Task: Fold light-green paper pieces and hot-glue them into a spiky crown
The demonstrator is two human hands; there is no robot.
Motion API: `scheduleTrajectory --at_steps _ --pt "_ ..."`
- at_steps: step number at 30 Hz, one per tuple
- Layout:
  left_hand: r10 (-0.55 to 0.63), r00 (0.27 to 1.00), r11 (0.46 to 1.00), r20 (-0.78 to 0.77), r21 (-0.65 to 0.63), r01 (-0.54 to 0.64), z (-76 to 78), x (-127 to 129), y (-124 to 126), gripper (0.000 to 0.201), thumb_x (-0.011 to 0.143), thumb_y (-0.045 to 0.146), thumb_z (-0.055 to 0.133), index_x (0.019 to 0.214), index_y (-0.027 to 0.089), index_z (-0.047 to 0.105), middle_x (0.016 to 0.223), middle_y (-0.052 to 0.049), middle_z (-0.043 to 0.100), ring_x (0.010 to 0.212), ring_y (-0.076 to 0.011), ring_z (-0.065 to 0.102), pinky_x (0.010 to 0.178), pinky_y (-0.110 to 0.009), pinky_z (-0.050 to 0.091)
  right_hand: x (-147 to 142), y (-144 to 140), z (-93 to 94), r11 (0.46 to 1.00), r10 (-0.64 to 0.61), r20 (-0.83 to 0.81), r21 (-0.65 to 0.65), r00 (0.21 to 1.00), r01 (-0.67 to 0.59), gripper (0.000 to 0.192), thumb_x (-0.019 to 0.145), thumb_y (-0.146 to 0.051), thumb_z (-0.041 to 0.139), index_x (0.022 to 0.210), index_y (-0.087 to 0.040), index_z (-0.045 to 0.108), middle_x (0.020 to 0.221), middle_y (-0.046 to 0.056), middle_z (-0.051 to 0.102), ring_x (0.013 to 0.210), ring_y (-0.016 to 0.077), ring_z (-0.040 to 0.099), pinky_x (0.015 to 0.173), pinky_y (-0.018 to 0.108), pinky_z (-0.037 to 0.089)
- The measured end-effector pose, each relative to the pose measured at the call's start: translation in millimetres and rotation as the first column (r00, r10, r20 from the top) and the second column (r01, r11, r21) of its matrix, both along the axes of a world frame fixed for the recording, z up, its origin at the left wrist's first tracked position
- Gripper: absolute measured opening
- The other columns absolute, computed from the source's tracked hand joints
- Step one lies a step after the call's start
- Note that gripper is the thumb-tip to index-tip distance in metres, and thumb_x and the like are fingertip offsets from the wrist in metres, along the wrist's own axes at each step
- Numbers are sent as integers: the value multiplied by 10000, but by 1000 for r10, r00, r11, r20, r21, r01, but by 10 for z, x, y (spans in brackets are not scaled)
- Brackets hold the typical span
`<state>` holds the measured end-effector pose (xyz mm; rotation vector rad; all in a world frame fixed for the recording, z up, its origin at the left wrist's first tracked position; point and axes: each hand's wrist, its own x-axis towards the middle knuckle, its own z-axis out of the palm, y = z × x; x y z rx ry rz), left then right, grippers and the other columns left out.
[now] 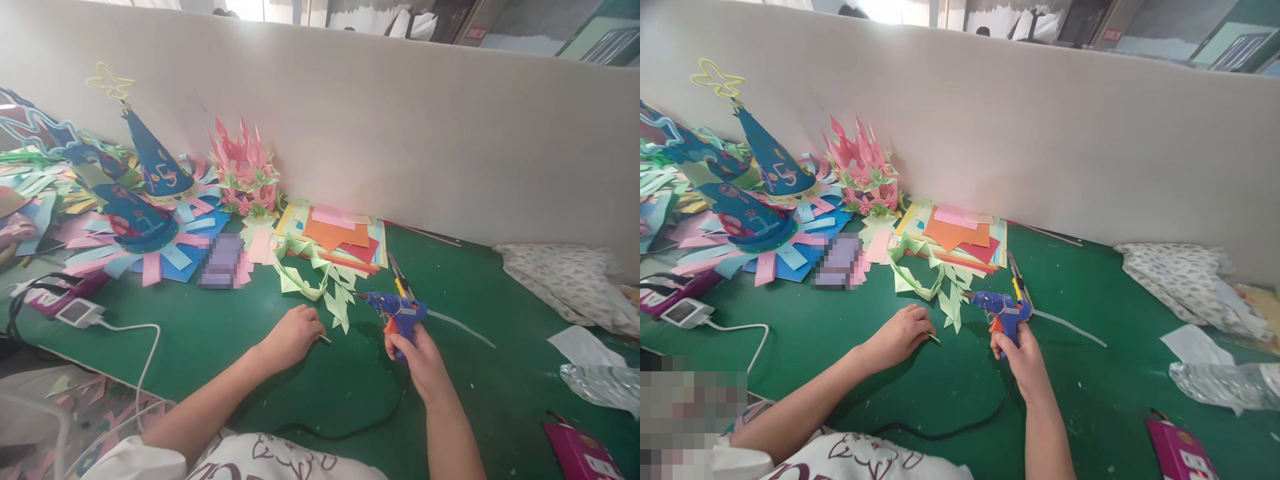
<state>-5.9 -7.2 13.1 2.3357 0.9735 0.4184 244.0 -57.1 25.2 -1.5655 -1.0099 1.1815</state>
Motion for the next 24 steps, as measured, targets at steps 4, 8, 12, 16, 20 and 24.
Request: scheduleTrajectory --at_steps 4,8,12,16,20,24 --pt "279 923 936 267 -291 -199 120 -4 52 157 824 288 539 823 179 652 775 -36 598 650 -138 525 588 -240 410 -48 34 7 991 123 -40 51 992 -121 275 767 -448 591 703 -190 521 553 -18 492 537 132 469 536 276 420" --pt "541 738 783 403 -561 -268 215 6 164 255 788 419 576 800 174 646 659 5 593 567 -123 554 553 -225 420 -80 62 -1 972 233 29 27 972 -234 457 799 -551 528 519 -197 455 511 -4 453 531 135 457 554 281 406" --pt "631 654 729 417 -608 -316 252 27 246 274 744 438 619 818 181 677 705 -11 648 601 -155 621 573 -238 455 -114 76 -12 965 260 157 -3 953 -263 446 786 -578 533 573 -186 546 507 -10 471 538 139 478 584 275 413" --pt "628 661 752 411 -542 -376 273 47 263 246 757 407 607 835 190 694 731 -18 677 618 -169 643 565 -240 461 -140 87 7 963 266 245 -23 932 -268 444 755 -608 541 710 -178 642 507 -10 500 502 142 481 513 264 402" --pt "627 647 761 434 -519 -389 264 56 288 227 746 394 621 828 197 699 714 -9 684 596 -164 638 559 -239 460 -143 97 21 963 264 321 -35 909 -268 471 746 -630 521 753 -179 657 524 0 539 505 156 517 502 269 419" --pt "633 627 754 453 -544 -368 242 56 331 229 736 404 628 787 190 691 731 -15 685 634 -169 644 556 -234 464 -115 102 -34 956 284 364 -42 887 -290 463 770 -619 496 727 -180 636 530 3 540 515 158 521 514 268 409"
